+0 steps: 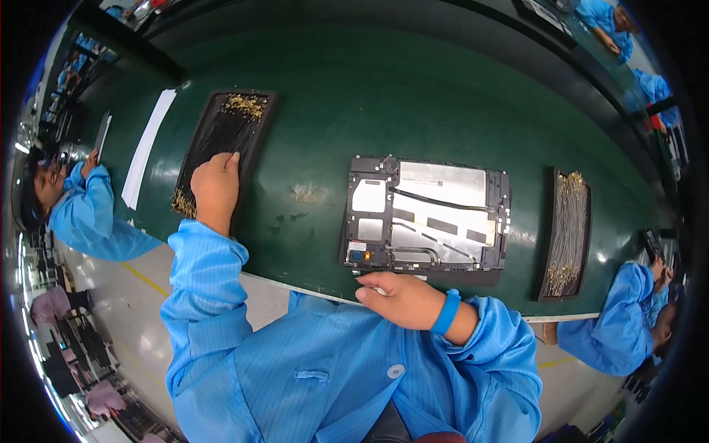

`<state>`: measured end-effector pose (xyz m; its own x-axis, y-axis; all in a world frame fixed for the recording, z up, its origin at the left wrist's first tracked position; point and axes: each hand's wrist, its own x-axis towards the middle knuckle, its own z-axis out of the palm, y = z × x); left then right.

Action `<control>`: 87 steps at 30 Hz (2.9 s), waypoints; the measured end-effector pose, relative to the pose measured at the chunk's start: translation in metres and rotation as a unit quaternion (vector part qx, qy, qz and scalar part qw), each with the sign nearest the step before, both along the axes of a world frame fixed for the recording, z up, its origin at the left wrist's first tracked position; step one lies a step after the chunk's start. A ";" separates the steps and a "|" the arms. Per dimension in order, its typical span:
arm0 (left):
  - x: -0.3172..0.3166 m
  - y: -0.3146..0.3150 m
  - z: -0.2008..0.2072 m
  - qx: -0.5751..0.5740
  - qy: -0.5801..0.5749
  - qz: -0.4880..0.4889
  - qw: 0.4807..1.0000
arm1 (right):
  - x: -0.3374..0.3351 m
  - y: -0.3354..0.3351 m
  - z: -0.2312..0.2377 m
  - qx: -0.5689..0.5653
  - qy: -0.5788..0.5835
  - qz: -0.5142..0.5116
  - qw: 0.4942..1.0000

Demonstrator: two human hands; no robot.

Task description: The person connects internal ribbon cables to components inside a tablet device on an assembly line, using tweezers and a manual pick tool.

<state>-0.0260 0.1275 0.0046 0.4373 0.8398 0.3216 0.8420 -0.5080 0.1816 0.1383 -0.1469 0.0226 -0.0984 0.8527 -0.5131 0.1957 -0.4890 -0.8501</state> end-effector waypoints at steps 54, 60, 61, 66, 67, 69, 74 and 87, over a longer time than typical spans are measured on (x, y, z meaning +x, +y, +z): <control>0.089 -0.167 0.003 -0.039 -0.119 -0.427 0.896 | 0.045 -0.011 0.020 -0.094 0.257 -0.425 0.863; 0.091 -0.169 0.004 -0.066 -0.094 -0.415 0.902 | 0.042 0.000 0.013 0.174 0.063 -0.529 0.828; 0.092 -0.169 0.004 -0.066 -0.096 -0.411 0.904 | 0.042 0.000 0.009 0.180 0.004 -0.525 0.832; 0.092 -0.169 0.004 -0.071 -0.095 -0.404 0.907 | 0.036 -0.002 -0.008 0.239 -0.039 -0.491 0.837; 0.092 -0.169 0.005 -0.073 -0.092 -0.401 0.908 | 0.035 -0.003 -0.013 0.276 -0.050 -0.478 0.833; 0.092 -0.170 0.005 -0.076 -0.090 -0.399 0.909 | 0.033 -0.004 -0.022 0.312 -0.061 -0.463 0.827; 0.092 -0.171 0.004 -0.078 -0.089 -0.398 0.910 | 0.032 -0.007 -0.031 0.394 -0.100 -0.432 0.805; 0.093 -0.172 0.005 -0.067 -0.071 -0.392 0.915 | 0.033 -0.005 -0.034 0.409 -0.100 -0.426 0.801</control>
<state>0.0674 -0.0446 0.0093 0.8839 0.3225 0.3386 0.1919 -0.9105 0.3664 0.1716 -0.1517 -0.0113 0.7115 0.6262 0.3188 0.2596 0.1874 -0.9474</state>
